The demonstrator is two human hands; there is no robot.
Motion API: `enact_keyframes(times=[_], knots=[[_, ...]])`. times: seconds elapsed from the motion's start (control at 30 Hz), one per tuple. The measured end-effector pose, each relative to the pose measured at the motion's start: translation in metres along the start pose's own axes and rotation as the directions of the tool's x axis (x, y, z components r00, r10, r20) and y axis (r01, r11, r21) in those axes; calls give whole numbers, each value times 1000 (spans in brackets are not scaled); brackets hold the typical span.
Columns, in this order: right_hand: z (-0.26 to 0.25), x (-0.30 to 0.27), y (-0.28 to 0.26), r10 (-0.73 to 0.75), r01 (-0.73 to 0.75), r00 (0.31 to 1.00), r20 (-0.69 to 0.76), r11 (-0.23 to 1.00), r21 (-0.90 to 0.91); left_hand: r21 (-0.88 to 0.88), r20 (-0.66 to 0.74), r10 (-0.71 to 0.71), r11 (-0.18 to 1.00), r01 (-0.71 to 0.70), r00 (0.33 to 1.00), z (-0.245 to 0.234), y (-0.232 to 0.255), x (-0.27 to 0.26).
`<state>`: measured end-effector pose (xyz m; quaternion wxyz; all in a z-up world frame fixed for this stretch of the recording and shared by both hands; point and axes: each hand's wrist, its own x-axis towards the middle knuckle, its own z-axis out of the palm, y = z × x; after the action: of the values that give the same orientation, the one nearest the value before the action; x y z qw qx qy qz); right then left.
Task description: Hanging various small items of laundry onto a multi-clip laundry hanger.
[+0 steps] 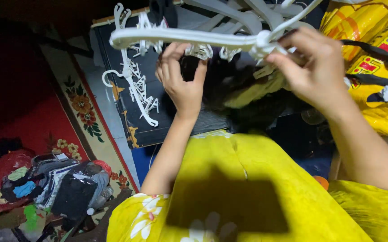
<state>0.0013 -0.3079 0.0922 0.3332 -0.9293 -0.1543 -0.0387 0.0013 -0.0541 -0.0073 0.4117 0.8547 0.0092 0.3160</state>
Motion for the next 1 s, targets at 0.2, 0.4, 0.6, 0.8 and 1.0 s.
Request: enact_keyframes(times=[0.2,0.4,0.6,0.8,1.0], knots=[[-42,0,-19,-163,161,980,-113,986,-35,-413,166,-26,906,93,986,-36,18,24],[-59,2,-23,-241,236,966,-98,970,-59,-712,278,-28,664,226,960,-46,30,32],[-60,1,-10,-266,270,961,-82,962,41,-771,476,-31,465,435,879,-51,26,32],[-63,3,-17,-198,199,977,-85,980,7,-797,530,16,352,491,848,-50,21,29],[-63,1,-24,-218,220,974,-66,975,22,-767,567,24,380,517,823,-52,27,33]])
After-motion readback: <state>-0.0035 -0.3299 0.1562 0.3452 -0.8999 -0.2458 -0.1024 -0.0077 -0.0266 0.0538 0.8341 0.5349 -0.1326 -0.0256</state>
